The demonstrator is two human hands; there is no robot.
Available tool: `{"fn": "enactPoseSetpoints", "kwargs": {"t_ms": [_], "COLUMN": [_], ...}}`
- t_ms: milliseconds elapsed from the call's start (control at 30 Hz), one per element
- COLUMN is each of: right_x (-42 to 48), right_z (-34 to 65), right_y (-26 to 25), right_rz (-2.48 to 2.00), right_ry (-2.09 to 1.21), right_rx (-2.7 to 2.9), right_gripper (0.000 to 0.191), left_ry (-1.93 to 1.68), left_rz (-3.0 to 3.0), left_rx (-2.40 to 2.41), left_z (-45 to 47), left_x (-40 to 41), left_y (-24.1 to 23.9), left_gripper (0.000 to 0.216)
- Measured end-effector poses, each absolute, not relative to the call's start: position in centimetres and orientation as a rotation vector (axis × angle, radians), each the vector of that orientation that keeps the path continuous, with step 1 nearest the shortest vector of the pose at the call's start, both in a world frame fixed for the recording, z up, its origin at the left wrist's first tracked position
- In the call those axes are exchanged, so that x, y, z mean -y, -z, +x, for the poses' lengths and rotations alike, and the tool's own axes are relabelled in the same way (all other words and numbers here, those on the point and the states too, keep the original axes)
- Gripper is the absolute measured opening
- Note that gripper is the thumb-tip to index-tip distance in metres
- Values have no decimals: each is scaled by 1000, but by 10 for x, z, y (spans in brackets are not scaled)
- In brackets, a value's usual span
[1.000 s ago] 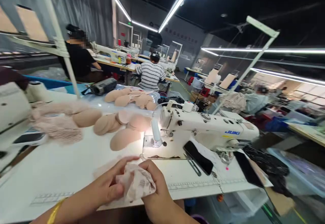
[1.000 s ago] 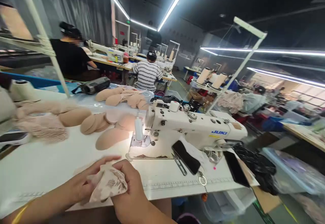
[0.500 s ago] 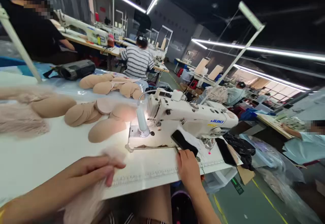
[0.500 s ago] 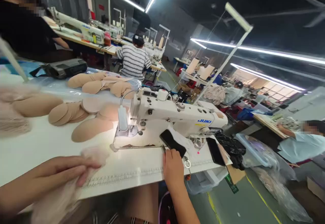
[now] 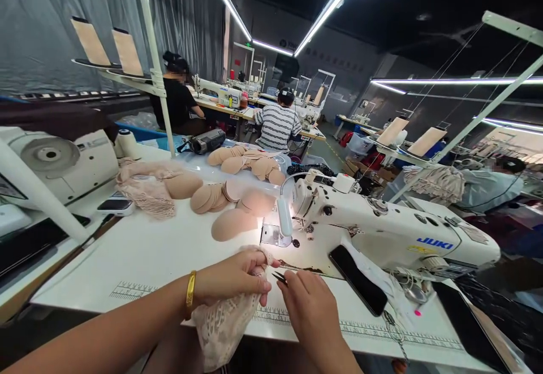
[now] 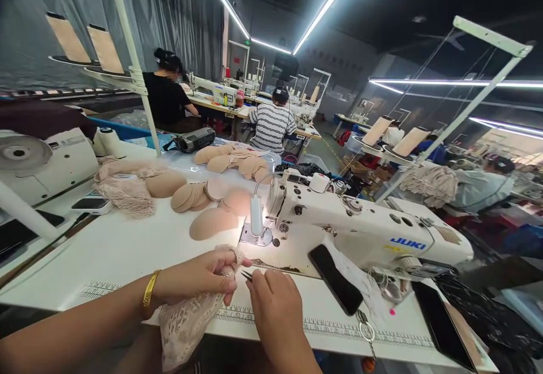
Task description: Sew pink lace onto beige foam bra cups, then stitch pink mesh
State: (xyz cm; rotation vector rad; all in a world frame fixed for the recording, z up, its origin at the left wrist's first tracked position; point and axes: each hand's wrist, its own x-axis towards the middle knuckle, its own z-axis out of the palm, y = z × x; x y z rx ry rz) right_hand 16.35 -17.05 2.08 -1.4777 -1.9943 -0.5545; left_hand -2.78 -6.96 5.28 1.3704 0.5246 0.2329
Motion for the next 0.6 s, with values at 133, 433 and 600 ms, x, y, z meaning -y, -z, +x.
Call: {"fn": "enactPoseSetpoints", "kwargs": {"t_ms": [133,433,600], "right_x": [164,194,193], "right_z": [152,260,231], "right_y": [-23,12,4], "right_rz": [-1459,-1818,-1582], "right_ry": [506,654,327], "right_rx": [2002,1864,1919], "right_gripper": [26,44,26], "left_ry": [-125,-1207,-820], "left_rz": [1482,2396,2661], "left_rx": [-472,-1272,-857], "left_z": [-34,-131,-85], "left_x": [65,25,69], "left_y": [-65,-124,-67], "left_gripper": [43,33,28]}}
